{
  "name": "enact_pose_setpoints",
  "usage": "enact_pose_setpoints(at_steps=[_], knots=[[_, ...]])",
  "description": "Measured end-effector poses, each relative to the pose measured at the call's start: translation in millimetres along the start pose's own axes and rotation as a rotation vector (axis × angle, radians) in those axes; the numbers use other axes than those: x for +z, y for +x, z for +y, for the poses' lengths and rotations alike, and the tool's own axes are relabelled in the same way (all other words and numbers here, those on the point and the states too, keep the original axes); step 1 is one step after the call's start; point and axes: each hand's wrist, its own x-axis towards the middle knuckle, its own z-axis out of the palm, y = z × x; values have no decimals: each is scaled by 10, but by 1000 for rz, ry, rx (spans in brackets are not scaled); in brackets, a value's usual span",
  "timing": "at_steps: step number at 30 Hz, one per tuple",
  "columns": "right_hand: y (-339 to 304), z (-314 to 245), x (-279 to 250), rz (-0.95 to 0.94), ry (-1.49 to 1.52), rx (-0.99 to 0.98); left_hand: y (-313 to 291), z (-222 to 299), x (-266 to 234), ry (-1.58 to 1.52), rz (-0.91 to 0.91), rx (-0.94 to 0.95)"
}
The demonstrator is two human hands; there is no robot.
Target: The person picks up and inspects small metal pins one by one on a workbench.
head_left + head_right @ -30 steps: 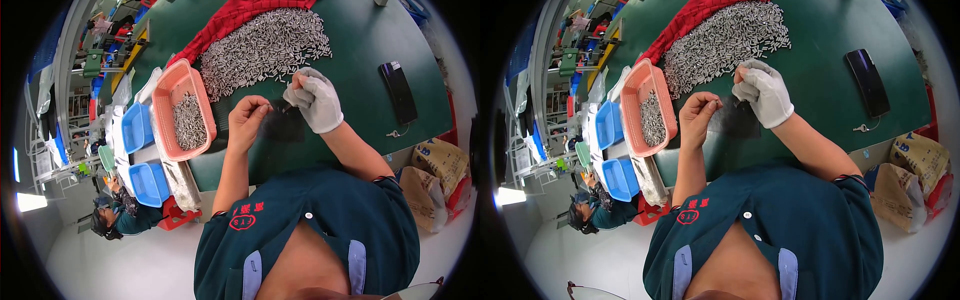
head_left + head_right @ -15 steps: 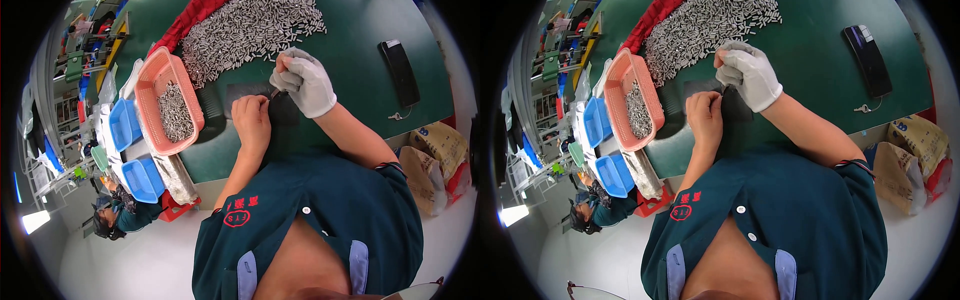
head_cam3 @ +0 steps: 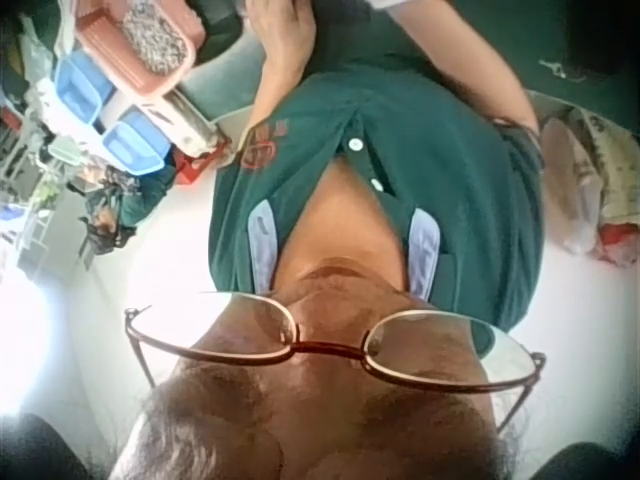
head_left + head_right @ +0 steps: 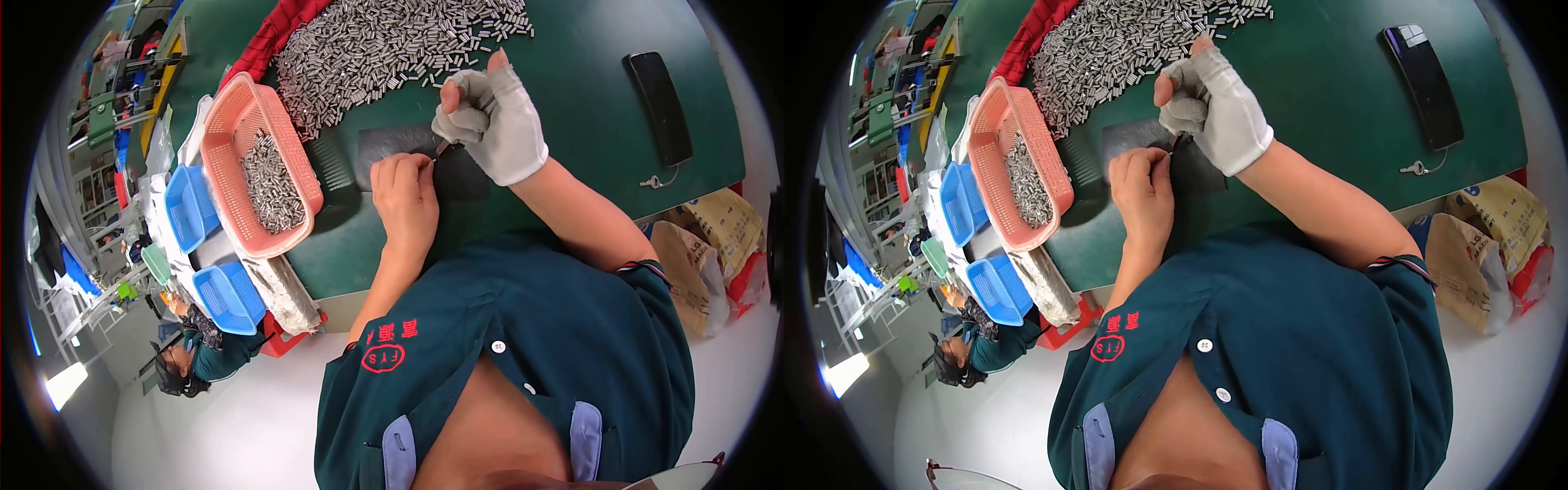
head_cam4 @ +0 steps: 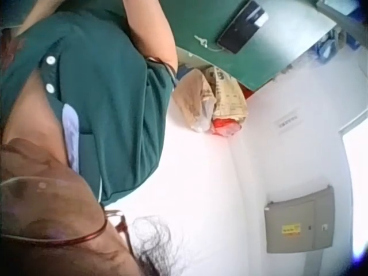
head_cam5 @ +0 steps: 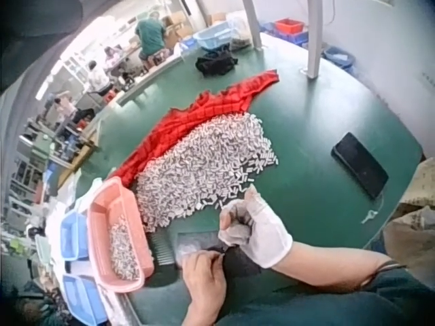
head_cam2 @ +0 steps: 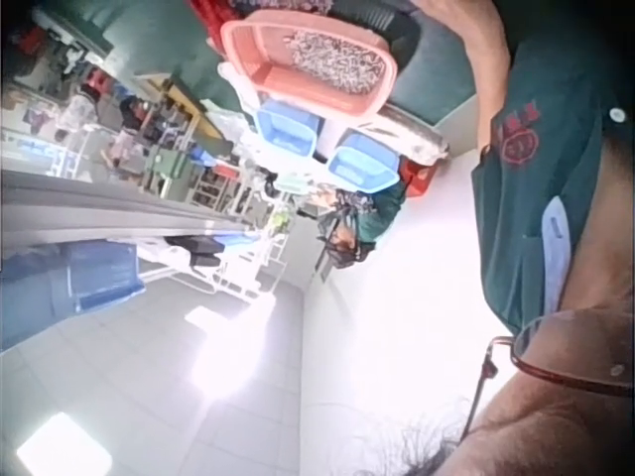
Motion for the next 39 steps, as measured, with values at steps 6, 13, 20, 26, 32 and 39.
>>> enact_pose_setpoints(at_steps=[6, 13, 20, 26, 32, 39], knots=[[19, -3, -6, -3, 24, 32, 3, -2, 8, -5, -8, 1], [39, 23, 2, 31, 54, 34, 2, 6, 6, -3, -11, 5], [37, 18, 2, 25, 28, 47, -3, 5, 8, -3, -14, -2], [33, 21, 10, 45, 14, 55, -5, 8, 27, 3, -6, 7], [32, 28, -7, 33, 22, 57, -12, 3, 51, 0, 23, 22], [-67, 29, 38, 27, -152, 40, -18, -8, 87, -7, 49, 18]])
